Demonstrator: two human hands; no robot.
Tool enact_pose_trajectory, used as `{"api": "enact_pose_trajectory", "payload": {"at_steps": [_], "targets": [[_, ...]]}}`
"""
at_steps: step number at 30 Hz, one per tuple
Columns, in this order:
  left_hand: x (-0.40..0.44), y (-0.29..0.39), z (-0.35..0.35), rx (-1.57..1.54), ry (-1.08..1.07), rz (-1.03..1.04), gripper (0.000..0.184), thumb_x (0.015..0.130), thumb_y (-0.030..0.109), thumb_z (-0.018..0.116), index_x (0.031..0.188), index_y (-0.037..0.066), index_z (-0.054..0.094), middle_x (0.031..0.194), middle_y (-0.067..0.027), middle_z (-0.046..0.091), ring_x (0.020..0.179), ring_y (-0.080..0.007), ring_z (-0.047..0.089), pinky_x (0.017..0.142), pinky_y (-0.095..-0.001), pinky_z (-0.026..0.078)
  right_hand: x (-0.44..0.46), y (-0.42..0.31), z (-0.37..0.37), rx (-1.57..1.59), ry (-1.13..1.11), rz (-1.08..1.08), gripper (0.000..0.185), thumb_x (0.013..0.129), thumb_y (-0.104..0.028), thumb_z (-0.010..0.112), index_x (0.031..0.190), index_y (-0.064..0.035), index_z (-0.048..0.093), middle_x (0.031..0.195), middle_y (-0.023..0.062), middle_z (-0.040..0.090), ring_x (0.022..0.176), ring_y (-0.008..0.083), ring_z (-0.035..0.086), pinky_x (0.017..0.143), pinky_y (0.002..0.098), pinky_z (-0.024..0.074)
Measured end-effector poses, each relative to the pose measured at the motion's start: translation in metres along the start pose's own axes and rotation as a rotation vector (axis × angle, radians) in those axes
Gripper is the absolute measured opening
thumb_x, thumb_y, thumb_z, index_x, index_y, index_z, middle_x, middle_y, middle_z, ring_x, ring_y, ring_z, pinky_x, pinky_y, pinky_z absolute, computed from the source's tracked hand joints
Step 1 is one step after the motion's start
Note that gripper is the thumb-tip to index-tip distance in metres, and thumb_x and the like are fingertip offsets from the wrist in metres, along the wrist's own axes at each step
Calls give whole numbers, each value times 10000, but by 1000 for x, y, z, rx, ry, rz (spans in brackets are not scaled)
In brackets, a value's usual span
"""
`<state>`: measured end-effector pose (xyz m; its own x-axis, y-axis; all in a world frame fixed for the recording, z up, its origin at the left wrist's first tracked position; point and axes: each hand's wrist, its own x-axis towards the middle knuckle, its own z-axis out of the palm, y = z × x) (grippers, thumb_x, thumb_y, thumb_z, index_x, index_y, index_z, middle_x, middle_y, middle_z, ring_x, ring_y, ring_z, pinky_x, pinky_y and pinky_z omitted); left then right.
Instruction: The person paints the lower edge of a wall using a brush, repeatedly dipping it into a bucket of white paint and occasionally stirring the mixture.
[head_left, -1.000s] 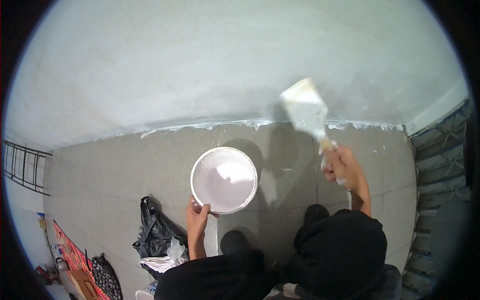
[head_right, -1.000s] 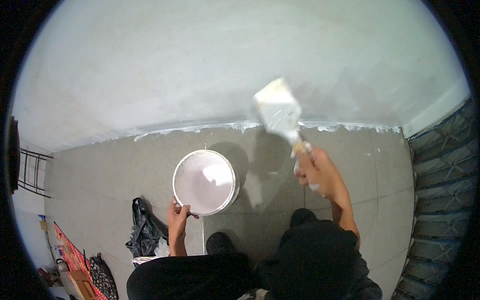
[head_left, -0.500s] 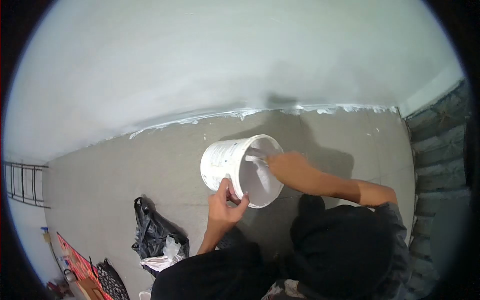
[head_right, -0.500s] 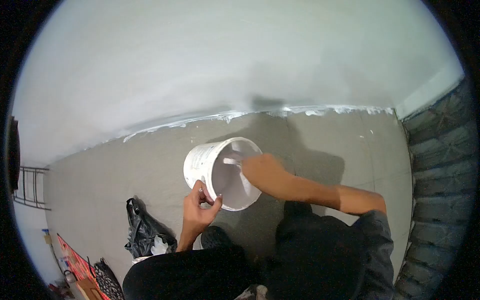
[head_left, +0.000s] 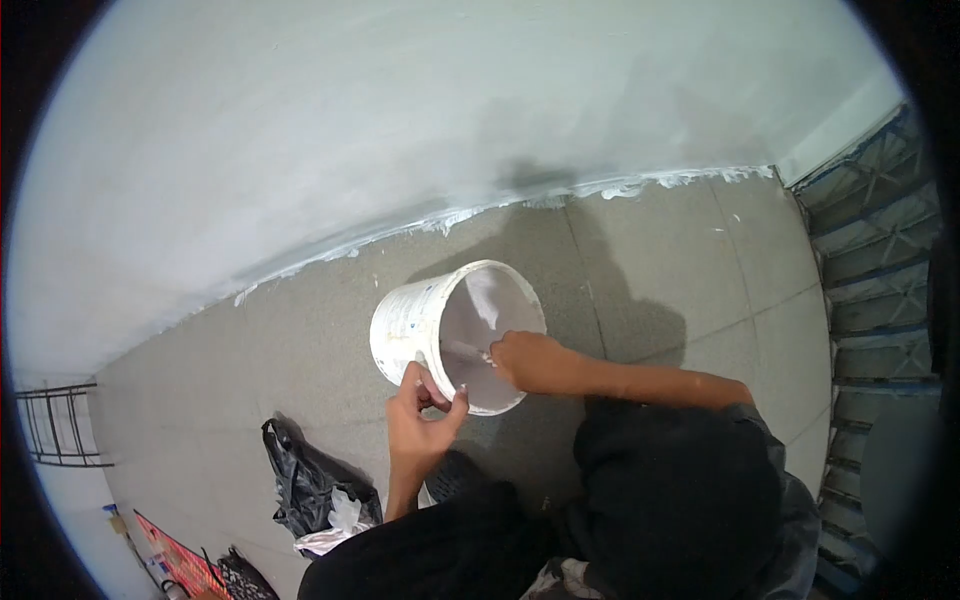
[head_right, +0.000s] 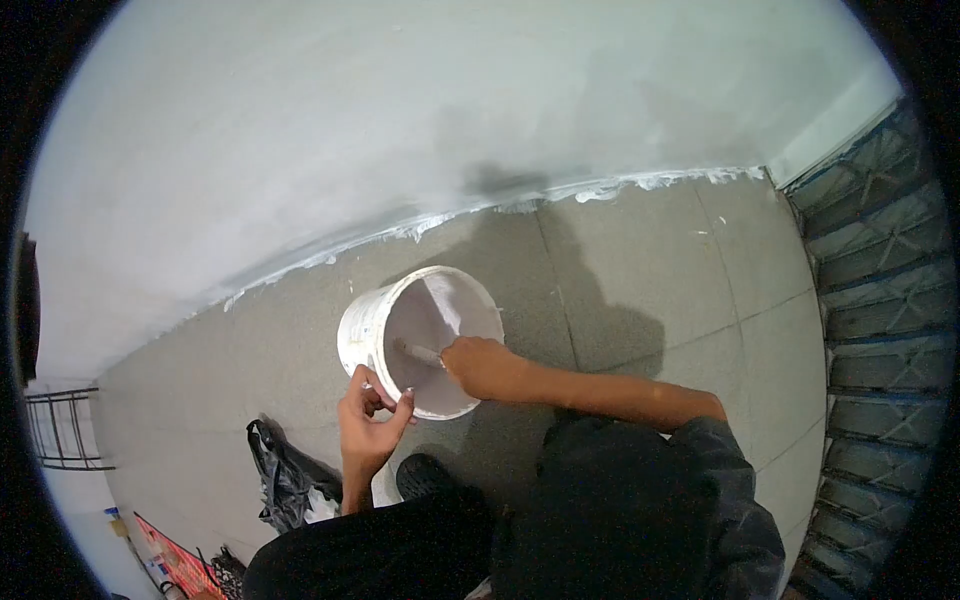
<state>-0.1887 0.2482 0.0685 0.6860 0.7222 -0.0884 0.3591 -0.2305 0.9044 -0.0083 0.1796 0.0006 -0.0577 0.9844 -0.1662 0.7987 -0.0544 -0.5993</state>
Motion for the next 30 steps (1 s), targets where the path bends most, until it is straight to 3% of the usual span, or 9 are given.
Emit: {"api": "enact_pose_trajectory", "payload": {"at_steps": [3, 6, 9, 11, 16, 19, 25, 30], "targets": [[-1, -4, -2, -45, 32, 1, 203, 779, -30, 592, 785, 23, 396, 618, -99, 575, 562, -122, 589, 485, -240, 480, 3, 7, -5, 61, 4, 57, 193, 832, -125, 527, 843, 43, 619, 853, 255, 610, 730, 386, 616, 678, 427, 486], [-1, -16, -9, -43, 98, 30, 175, 781, -40, 563, 810, 21, 402, 625, -85, 555, 552, -112, 570, 479, -235, 478, -5, 14, -30, 160, -76, 5, 262, 884, -208, 514, 814, 24, 612, 747, 191, 622, 628, 286, 618, 578, 378, 470], [0, -21, -16, -95, 162, 46, 156, 787, -39, 535, 839, 22, 402, 635, -74, 541, 542, -112, 554, 478, -236, 479, -30, 30, -52, 684, -180, 202, 313, 910, -292, 504, 818, -11, 607, 624, 60, 560, 505, 130, 522, 463, 279, 410], [1, -23, -21, -201, 207, 14, 156, 789, -39, 531, 846, 22, 399, 648, -64, 529, 542, -113, 547, 480, -237, 474, -59, 27, -68, 959, -78, 277, 330, 920, -340, 496, 822, -41, 596, 594, -33, 466, 473, 32, 390, 387, 202, 313], [8, -43, -22, -512, 336, -77, 152, 804, -50, 507, 865, 29, 391, 718, -88, 551, 548, -139, 551, 481, -275, 495, -110, 36, -98, 1373, 117, 393, 304, 924, -312, 497, 839, -30, 570, 579, -65, 419, 454, 2, 331, 345, 175, 207], [1, -63, -19, -663, 377, -119, 146, 805, -47, 497, 867, 35, 394, 773, -119, 578, 558, -164, 568, 478, -297, 508, -114, 47, -104, 1419, 276, 441, 285, 924, -309, 495, 858, -38, 554, 577, -79, 384, 452, -8, 316, 347, 171, 189], [-15, -78, -12, -635, 383, -178, 158, 778, -60, 485, 884, 30, 410, 817, -123, 588, 630, -182, 598, 493, -316, 523, -64, 101, -74, 1566, 493, 448, 253, 928, -312, 473, 869, -68, 507, 571, -104, 324, 449, 0, 273, 378, 178, 169], [-18, -84, -14, -632, 340, -218, 205, 770, -62, 482, 958, 7, 441, 859, -125, 591, 656, -185, 603, 503, -318, 533, -13, 155, -21, 1741, 540, 432, 236, 922, -311, 479, 856, -85, 473, 584, -107, 309, 457, 0, 256, 388, 181, 167]]}}
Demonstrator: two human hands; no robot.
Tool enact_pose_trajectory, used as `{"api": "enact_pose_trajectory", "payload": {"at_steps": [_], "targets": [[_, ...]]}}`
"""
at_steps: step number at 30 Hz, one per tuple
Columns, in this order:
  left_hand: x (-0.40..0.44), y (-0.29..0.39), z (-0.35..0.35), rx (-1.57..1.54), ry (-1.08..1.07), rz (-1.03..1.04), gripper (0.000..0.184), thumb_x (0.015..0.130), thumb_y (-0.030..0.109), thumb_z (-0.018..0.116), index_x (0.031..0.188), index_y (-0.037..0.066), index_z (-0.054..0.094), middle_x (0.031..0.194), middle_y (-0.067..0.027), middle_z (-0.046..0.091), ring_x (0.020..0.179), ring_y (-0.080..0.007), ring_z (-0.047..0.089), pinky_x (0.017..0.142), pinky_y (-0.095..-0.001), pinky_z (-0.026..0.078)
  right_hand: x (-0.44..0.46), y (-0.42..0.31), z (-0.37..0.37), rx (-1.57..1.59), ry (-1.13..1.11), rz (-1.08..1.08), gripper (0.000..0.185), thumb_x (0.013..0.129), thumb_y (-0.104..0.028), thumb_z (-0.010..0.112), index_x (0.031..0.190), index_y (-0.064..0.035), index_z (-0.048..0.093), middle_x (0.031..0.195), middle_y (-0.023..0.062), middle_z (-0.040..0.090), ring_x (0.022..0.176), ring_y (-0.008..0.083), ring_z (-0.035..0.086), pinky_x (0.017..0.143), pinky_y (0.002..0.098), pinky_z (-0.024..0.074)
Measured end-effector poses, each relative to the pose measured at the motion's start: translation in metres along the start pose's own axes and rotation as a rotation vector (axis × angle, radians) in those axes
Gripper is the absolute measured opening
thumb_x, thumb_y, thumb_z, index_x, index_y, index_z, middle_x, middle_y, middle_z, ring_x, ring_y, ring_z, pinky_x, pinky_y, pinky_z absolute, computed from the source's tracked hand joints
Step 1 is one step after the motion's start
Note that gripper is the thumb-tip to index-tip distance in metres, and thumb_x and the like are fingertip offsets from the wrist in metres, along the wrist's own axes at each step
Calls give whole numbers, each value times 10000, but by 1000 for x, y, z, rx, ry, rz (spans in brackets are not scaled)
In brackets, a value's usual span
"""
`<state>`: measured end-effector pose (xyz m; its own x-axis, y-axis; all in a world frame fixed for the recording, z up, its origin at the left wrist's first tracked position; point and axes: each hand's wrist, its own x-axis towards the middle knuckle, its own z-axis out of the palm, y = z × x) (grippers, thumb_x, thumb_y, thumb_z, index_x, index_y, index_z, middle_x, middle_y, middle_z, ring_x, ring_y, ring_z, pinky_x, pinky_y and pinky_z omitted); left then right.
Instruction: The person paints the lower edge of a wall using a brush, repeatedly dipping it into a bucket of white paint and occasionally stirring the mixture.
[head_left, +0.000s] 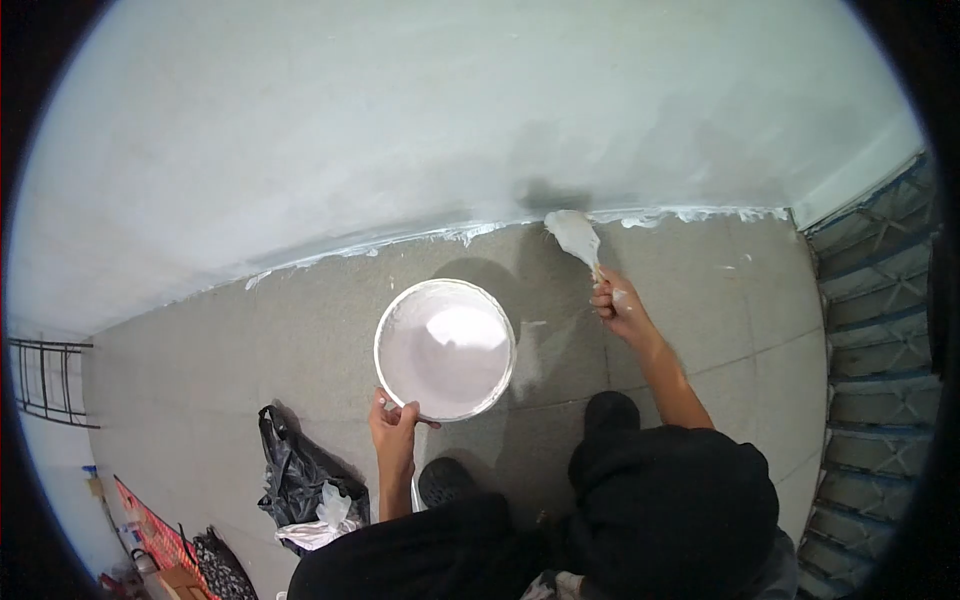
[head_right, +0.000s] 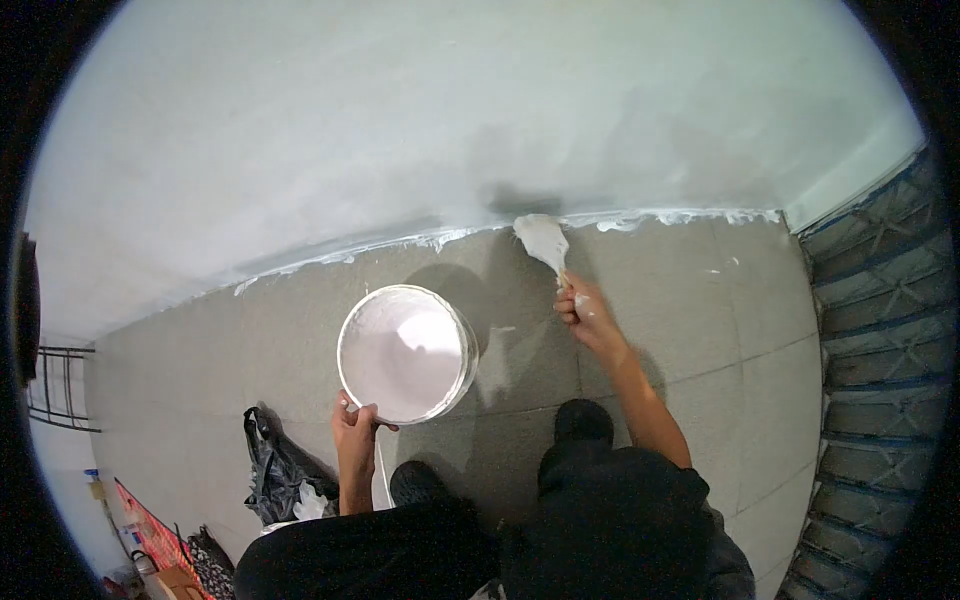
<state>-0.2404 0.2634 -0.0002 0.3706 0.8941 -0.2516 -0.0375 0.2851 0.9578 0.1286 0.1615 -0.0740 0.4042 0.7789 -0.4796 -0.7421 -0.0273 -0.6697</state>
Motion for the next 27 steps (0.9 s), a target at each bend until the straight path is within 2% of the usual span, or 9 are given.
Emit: {"api": "enact_pose_trajectory", "payload": {"at_steps": [4, 7, 14, 19, 22, 25, 27], "targets": [[-2, 4, 3, 7, -5, -17, 245, 770, -57, 477, 1008, -7, 454, 871, -124, 591, 667, -186, 605, 508, -318, 538, 24, 17, 3, 75, -63, 3, 232, 928, -289, 474, 786, -117, 411, 609, -79, 337, 481, 20, 286, 402, 197, 194], [-2, 5, 2, 24, -3, -11, 274, 769, -55, 475, 1040, -16, 454, 881, -125, 592, 674, -188, 607, 510, -316, 539, 32, 18, 20, 14, 12, 13, 233, 927, -278, 476, 782, -111, 401, 626, -58, 351, 485, 29, 301, 402, 196, 203], [-1, 7, 3, 14, -20, -27, 284, 769, -54, 473, 1051, -23, 455, 889, -124, 593, 680, -188, 609, 513, -313, 541, 50, 4, 47, 121, 46, -28, 221, 917, -228, 467, 759, -88, 400, 642, -44, 363, 479, 36, 317, 382, 193, 203], [0, 6, -1, 19, -50, -30, 299, 770, -50, 477, 1068, -30, 451, 901, -129, 594, 684, -187, 609, 515, -315, 543, 22, -39, 76, 154, -23, 16, 202, 911, -211, 458, 769, -70, 432, 616, -61, 353, 463, 18, 289, 368, 183, 158], [0, 7, 1, 33, -27, -28, 305, 770, -49, 480, 1073, -33, 451, 897, -129, 596, 678, -188, 610, 515, -314, 544, -5, -55, 99, 85, 14, -64, 207, 918, -237, 479, 882, -32, 473, 603, -80, 328, 452, -3, 265, 355, 164, 136], [1, 5, -1, 36, -16, -28, 310, 768, -50, 482, 1076, -34, 451, 890, -129, 597, 666, -189, 608, 517, -315, 546, -33, -63, 110, 17, -9, -153, 219, 915, -253, 478, 813, -59, 469, 591, -74, 346, 450, 7, 282, 365, 169, 150], [1, 7, 0, 39, -30, -26, 315, 765, -53, 481, 1078, -34, 450, 890, -132, 598, 661, -192, 609, 518, -317, 548, -47, -57, 108, -67, -30, -208, 229, 917, -272, 479, 820, -64, 473, 593, -73, 348, 452, 7, 286, 366, 168, 160]]}}
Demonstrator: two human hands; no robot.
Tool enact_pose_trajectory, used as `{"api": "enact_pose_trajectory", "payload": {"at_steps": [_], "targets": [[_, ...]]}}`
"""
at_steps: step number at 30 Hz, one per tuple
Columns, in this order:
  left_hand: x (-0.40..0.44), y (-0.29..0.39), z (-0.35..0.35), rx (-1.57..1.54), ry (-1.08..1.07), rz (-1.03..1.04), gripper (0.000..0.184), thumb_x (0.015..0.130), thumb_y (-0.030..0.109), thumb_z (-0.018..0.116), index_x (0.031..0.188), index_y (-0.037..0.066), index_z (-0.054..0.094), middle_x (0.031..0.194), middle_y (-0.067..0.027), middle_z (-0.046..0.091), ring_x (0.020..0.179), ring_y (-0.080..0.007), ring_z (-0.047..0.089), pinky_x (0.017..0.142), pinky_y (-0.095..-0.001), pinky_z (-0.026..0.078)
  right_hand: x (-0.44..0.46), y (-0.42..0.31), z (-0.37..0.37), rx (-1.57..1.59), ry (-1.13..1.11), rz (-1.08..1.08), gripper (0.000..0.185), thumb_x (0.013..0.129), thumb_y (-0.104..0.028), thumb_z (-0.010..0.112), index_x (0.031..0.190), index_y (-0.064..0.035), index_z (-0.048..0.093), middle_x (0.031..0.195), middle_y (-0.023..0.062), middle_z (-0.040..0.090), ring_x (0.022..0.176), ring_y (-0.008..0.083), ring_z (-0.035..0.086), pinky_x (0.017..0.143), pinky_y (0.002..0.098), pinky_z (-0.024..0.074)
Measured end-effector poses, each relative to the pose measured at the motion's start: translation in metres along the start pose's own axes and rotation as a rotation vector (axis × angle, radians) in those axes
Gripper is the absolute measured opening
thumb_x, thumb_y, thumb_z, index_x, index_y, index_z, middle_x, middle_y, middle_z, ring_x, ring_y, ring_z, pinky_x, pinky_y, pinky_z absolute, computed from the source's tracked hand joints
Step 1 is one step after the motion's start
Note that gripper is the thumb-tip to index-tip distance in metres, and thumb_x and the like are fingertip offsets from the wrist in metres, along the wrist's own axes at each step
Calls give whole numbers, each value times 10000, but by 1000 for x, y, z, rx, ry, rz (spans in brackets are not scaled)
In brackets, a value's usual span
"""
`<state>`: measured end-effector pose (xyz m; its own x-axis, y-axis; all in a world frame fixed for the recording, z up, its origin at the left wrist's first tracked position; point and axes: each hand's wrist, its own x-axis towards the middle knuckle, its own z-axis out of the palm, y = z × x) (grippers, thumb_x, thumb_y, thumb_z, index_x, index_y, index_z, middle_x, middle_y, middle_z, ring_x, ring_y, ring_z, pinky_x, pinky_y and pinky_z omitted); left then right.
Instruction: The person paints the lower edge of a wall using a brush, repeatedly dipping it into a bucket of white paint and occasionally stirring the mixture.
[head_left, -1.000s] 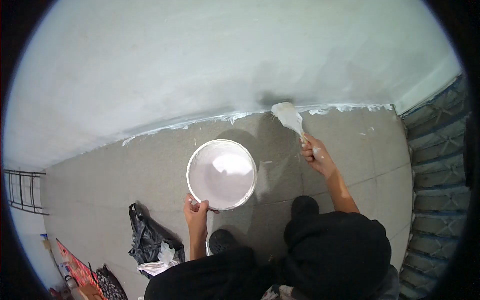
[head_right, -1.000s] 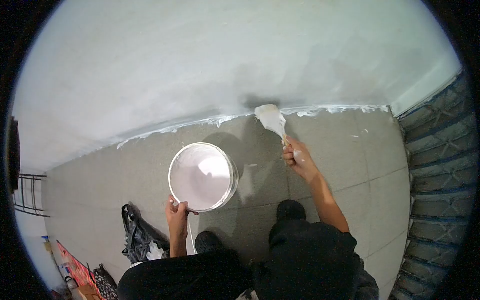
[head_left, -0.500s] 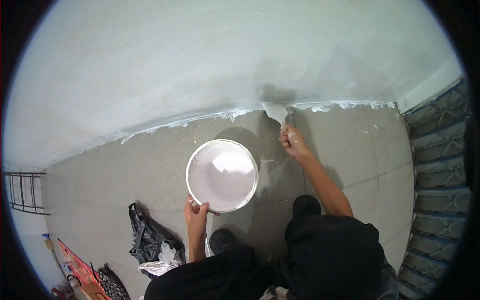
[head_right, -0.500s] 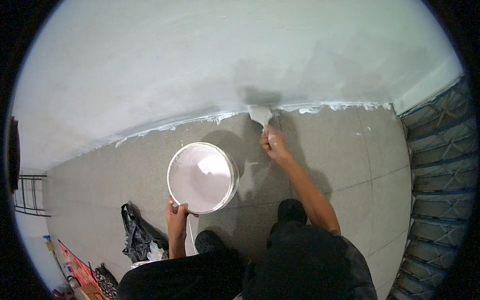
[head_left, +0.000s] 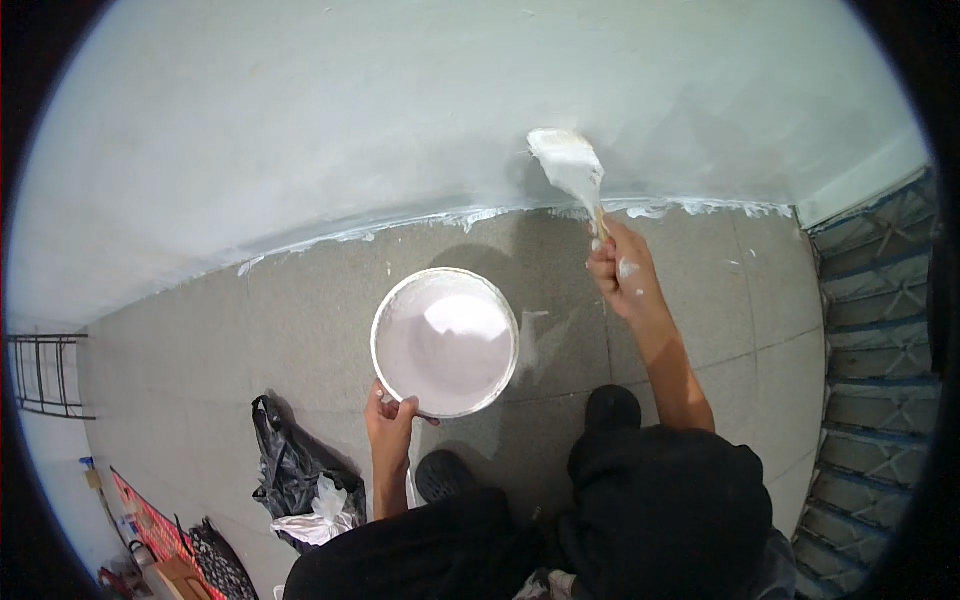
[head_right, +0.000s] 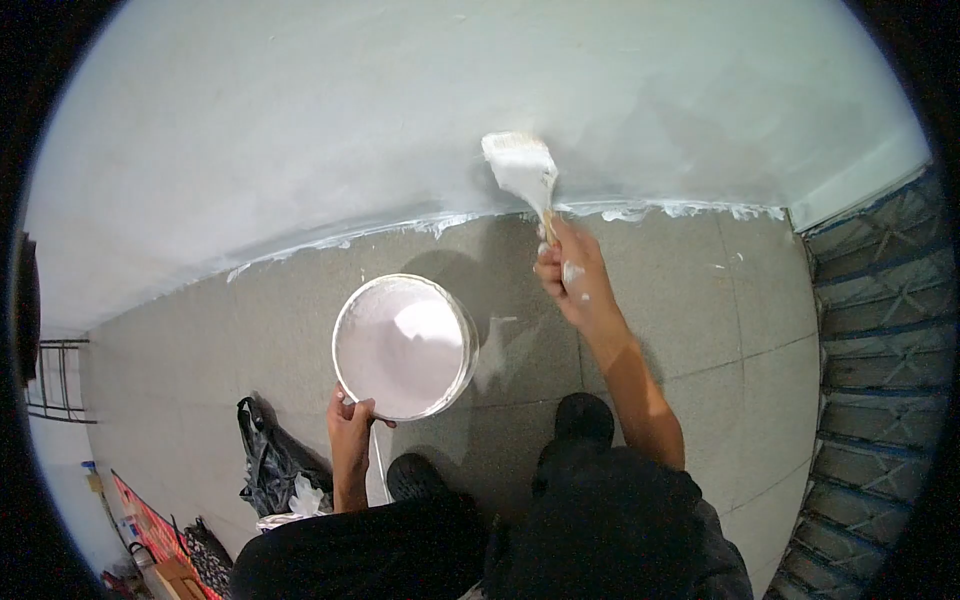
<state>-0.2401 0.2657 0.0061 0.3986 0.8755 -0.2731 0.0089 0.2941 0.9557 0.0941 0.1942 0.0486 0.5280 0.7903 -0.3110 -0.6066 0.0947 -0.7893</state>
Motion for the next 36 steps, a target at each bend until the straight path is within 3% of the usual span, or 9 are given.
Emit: {"api": "enact_pose_trajectory", "payload": {"at_steps": [4, 10, 14, 20, 25, 31, 34, 36], "targets": [[-1, 4, 2, 6, 2, -9, 326, 762, -57, 481, 1085, -34, 447, 893, -136, 598, 663, -196, 611, 516, -318, 547, -4, 28, -30, -119, 31, 25, 240, 922, -293, 471, 809, -81, 459, 604, -67, 358, 458, 15, 296, 365, 173, 182], [0, 0, 0, -42, -9, -5, 329, 765, -58, 482, 1091, -30, 448, 894, -128, 602, 657, -195, 612, 514, -319, 546, 45, 77, -50, -52, 131, 176, 227, 913, -247, 465, 749, -95, 425, 633, -33, 401, 475, 33, 337, 376, 182, 230], [1, -1, -2, -29, -19, 2, 330, 768, -62, 480, 1095, -30, 448, 893, -124, 604, 658, -189, 612, 515, -315, 546, 74, 89, -56, 20, 31, 176, 218, 906, -231, 464, 743, -91, 427, 636, -18, 407, 474, 44, 343, 380, 189, 242], [0, -2, -1, -31, -29, 0, 323, 772, -65, 476, 1093, -31, 452, 896, -122, 602, 670, -187, 613, 512, -309, 546, 78, 80, -40, 130, 67, 186, 214, 905, -208, 460, 737, -82, 418, 647, -15, 408, 475, 44, 336, 374, 196, 228], [0, 3, 1, -19, -16, -4, 318, 772, -64, 475, 1088, -30, 455, 900, -124, 598, 685, -188, 616, 514, -307, 550, 61, 29, -24, 206, -2, 222, 201, 913, -205, 448, 770, -64, 428, 654, -26, 401, 483, 24, 322, 370, 176, 193], [0, 4, 2, -17, -26, -4, 299, 768, -58, 478, 1065, -28, 458, 897, -126, 597, 680, -190, 614, 511, -310, 549, 3, -8, 2, -2, 18, -30, 210, 923, -247, 452, 834, -57, 450, 614, -62, 364, 460, 3, 295, 353, 171, 173], [1, 2, 1, -17, -9, -8, 300, 763, -56, 483, 1060, -26, 459, 892, -124, 598, 671, -190, 612, 507, -313, 548, -17, 6, -8, -106, 15, -81, 231, 924, -275, 459, 810, -75, 438, 599, -72, 354, 447, 3, 288, 347, 171, 173], [1, 2, 0, -19, -5, -12, 301, 761, -56, 486, 1060, -25, 460, 890, -124, 598, 667, -190, 611, 505, -314, 547, -13, 23, -26, -87, 38, 33, 232, 923, -273, 458, 792, -85, 426, 601, -69, 360, 454, 6, 296, 351, 174, 187]]}}
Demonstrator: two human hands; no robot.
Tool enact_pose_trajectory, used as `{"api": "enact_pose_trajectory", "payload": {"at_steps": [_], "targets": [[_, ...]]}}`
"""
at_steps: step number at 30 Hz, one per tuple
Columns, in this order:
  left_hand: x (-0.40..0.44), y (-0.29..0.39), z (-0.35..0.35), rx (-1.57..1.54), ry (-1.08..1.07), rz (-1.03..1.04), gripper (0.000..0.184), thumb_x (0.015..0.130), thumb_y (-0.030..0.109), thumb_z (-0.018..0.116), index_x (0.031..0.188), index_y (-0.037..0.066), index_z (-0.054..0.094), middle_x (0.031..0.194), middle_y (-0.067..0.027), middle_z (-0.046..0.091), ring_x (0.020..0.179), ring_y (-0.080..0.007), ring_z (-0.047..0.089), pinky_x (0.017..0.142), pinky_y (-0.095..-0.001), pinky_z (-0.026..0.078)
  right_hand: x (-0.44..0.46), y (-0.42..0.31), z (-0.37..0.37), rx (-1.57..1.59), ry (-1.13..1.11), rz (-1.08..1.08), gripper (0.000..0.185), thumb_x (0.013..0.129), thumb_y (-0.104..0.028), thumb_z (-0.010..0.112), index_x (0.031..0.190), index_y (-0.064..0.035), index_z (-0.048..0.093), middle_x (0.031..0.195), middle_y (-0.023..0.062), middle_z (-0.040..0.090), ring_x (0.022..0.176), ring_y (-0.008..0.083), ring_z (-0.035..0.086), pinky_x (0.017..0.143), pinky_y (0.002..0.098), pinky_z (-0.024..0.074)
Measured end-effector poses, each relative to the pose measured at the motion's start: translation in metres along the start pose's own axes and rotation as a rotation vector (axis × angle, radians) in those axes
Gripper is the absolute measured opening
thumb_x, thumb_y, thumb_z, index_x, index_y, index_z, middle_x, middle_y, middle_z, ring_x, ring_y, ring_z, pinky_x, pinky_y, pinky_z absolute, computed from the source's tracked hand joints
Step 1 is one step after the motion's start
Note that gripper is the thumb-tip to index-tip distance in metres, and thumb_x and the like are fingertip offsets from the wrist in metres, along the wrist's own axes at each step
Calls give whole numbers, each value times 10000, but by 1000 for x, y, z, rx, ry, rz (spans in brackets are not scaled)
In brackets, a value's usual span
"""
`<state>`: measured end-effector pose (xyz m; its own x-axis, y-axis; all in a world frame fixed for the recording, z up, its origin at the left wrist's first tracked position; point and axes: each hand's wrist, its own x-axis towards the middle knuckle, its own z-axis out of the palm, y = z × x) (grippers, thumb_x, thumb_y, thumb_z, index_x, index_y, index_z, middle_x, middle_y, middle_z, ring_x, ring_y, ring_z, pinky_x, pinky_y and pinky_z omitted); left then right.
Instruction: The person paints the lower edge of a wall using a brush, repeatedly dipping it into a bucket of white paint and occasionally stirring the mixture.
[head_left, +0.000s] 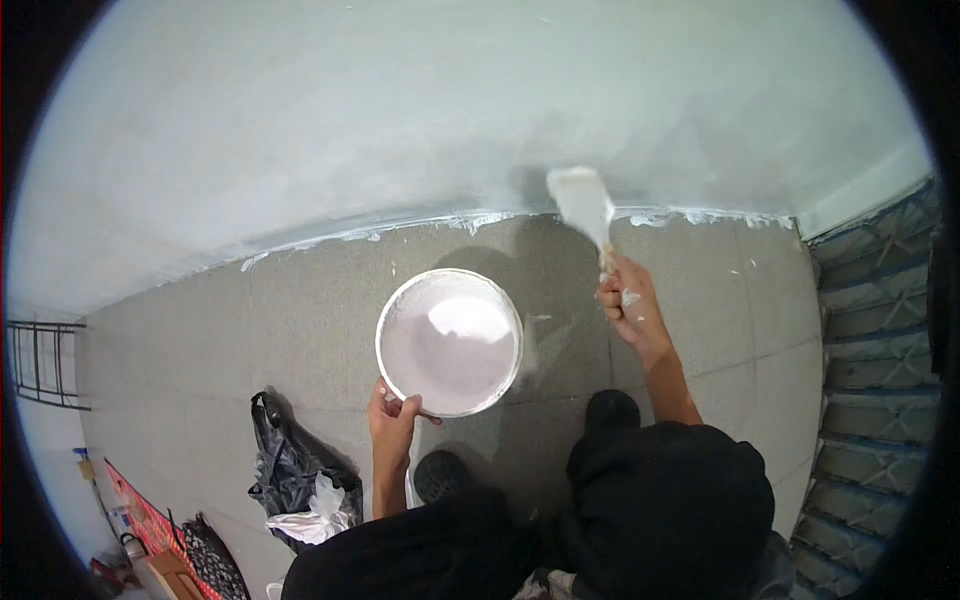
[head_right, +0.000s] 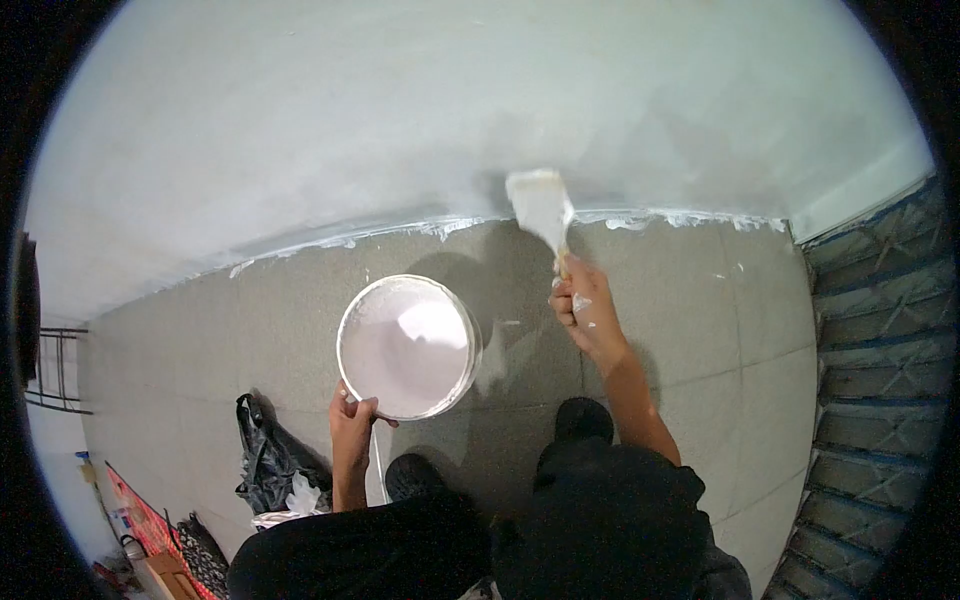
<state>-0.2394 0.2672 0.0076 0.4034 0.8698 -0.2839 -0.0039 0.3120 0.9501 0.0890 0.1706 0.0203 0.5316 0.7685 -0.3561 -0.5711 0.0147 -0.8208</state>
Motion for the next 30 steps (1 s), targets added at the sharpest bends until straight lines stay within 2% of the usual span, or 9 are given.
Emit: {"api": "enact_pose_trajectory", "payload": {"at_steps": [7, 13, 16, 18, 22, 25, 28, 30], "targets": [[-1, 2, 1, 5, -6, -8, 323, 763, -55, 490, 1083, -24, 457, 907, -125, 599, 676, -189, 608, 509, -311, 539, 58, 62, -27, 71, -9, 166, 226, 911, -222, 450, 726, -98, 412, 614, -42, 380, 481, 30, 336, 389, 193, 238], [-1, 0, -2, 3, -7, -17, 360, 764, -57, 488, 1121, -30, 450, 923, -134, 602, 710, -192, 613, 516, -310, 539, 85, 72, -16, 147, 32, 161, 222, 897, -196, 470, 707, -95, 413, 640, -5, 407, 488, 55, 344, 391, 204, 237], [-1, 1, 0, -8, -16, -1, 368, 766, -55, 486, 1131, -37, 446, 926, -134, 599, 710, -192, 614, 517, -312, 543, 98, 74, -13, 294, -79, 182, 227, 896, -199, 479, 707, -96, 408, 647, -3, 409, 485, 57, 343, 390, 203, 246], [-2, 2, 0, -6, -26, -13, 367, 767, -55, 484, 1131, -40, 445, 927, -132, 598, 712, -190, 614, 517, -311, 545, 106, 74, -6, 315, -50, 175, 228, 897, -199, 481, 708, -97, 405, 649, -7, 403, 482, 55, 340, 386, 199, 238], [0, 0, -1, -16, -32, 1, 370, 768, -53, 483, 1135, -43, 443, 921, -130, 601, 699, -187, 616, 514, -309, 547, 105, 47, 6, 373, -33, 222, 199, 897, -193, 481, 738, -86, 426, 641, -27, 389, 477, 40, 329, 372, 182, 215], [1, -3, -3, -40, -48, 10, 371, 770, -53, 484, 1138, -43, 442, 912, -129, 604, 685, -187, 616, 513, -308, 546, 73, 4, 28, 274, -50, 207, 169, 897, -192, 474, 777, -74, 453, 625, -46, 372, 468, 25, 312, 360, 173, 182], [1, 0, -3, 15, -60, -9, 372, 772, -50, 489, 1141, -42, 441, 912, -131, 605, 678, -185, 615, 515, -307, 545, 41, -34, 49, 218, -76, 128, 195, 916, -223, 446, 873, -41, 500, 591, -85, 338, 429, -10, 248, 335, 158, 124], [0, 0, -3, 13, -53, -16, 375, 770, -47, 494, 1142, -43, 441, 916, -132, 604, 679, -185, 614, 516, -307, 544, 22, -42, 51, 156, -81, 33, 207, 919, -237, 450, 880, -40, 503, 593, -85, 344, 431, -13, 251, 334, 155, 128]]}}
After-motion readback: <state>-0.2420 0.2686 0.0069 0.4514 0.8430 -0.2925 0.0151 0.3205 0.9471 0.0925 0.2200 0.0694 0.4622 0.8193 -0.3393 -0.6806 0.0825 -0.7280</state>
